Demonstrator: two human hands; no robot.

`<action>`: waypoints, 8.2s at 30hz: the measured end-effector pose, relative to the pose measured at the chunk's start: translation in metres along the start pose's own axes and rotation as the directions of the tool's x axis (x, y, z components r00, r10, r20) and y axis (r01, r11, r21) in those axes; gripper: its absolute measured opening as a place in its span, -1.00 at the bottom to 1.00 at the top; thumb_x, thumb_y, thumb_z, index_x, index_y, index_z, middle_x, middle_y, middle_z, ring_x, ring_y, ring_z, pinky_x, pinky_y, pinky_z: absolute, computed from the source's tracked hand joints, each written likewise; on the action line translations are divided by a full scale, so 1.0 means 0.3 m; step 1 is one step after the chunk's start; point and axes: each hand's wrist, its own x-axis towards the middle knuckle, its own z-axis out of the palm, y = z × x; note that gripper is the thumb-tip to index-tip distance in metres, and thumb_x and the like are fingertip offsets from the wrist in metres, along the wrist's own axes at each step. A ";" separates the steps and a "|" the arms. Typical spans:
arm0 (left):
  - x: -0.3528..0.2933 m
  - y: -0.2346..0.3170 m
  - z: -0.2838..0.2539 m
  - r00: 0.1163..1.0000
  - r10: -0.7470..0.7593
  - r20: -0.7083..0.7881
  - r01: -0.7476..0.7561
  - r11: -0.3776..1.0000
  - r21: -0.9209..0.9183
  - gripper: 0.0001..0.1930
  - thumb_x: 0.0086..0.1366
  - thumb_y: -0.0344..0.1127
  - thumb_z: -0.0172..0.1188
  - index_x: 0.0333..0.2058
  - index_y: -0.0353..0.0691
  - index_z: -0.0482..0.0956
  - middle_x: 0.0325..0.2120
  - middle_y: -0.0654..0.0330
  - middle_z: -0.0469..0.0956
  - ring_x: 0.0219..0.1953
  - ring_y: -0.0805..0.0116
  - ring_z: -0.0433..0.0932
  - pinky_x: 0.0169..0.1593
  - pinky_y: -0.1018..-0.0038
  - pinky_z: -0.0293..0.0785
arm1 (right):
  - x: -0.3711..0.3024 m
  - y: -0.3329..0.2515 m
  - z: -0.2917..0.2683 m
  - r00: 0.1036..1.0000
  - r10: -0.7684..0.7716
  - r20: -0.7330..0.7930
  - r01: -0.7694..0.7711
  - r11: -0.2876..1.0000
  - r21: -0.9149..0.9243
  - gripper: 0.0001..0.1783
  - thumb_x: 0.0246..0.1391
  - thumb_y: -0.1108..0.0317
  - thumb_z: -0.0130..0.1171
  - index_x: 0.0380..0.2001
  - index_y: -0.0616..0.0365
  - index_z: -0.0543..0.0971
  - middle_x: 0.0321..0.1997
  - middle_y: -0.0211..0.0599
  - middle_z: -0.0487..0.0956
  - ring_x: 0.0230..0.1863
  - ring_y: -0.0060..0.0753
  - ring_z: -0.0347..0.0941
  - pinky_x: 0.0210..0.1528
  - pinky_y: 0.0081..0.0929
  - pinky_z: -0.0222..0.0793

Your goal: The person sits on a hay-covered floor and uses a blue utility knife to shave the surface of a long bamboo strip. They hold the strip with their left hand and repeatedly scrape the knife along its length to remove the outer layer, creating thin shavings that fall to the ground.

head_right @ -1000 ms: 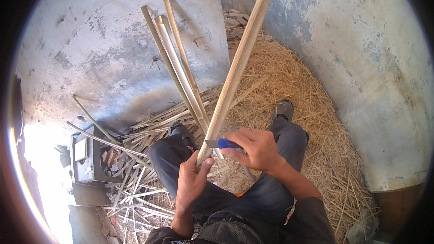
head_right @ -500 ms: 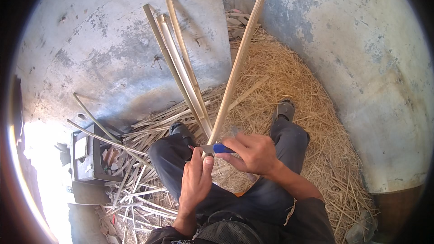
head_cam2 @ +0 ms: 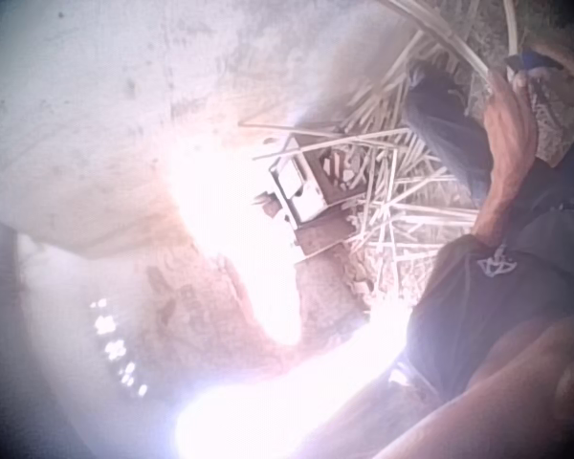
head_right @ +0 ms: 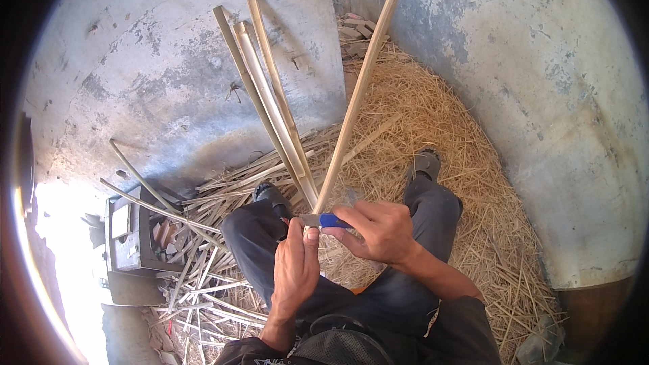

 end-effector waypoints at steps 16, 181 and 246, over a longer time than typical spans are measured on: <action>-0.008 -0.032 0.008 0.999 0.032 -0.038 -0.032 0.999 0.008 -0.80 0.66 -0.30 0.06 -0.02 -0.37 0.44 -0.51 -0.20 0.56 -0.44 -0.33 0.59 -0.35 -0.06 0.42 | 0.013 0.024 -0.005 0.998 -0.059 -0.007 0.058 0.993 -0.104 -0.61 0.12 -0.09 0.55 -0.22 -0.04 0.76 -0.59 -0.53 0.51 -0.66 -0.48 0.44 -0.59 -0.43 0.28; -0.099 -0.082 -0.015 0.998 -0.046 0.040 0.050 0.994 -0.095 -0.84 0.68 -0.36 -0.05 -0.04 -0.36 0.40 -0.52 -0.25 0.47 -0.40 -0.43 0.50 -0.32 -0.12 0.32 | 0.050 0.127 -0.002 0.988 0.114 -0.108 -0.115 0.993 0.001 -0.64 0.22 0.02 0.52 -0.23 0.10 0.78 -0.47 -0.35 0.73 -0.56 -0.35 0.66 -0.52 -0.43 0.47; 0.007 -0.309 0.037 0.861 0.163 0.482 0.218 0.737 -0.639 -0.37 0.54 0.02 0.31 0.28 -0.42 0.41 -0.21 -0.04 0.71 -0.23 0.27 0.73 -0.09 0.37 0.67 | 0.102 0.288 -0.029 0.731 0.515 0.448 -0.635 0.274 0.722 -0.50 0.34 0.15 0.49 0.17 0.26 0.68 -0.02 -0.35 0.74 0.00 -0.58 0.64 0.11 -0.53 0.57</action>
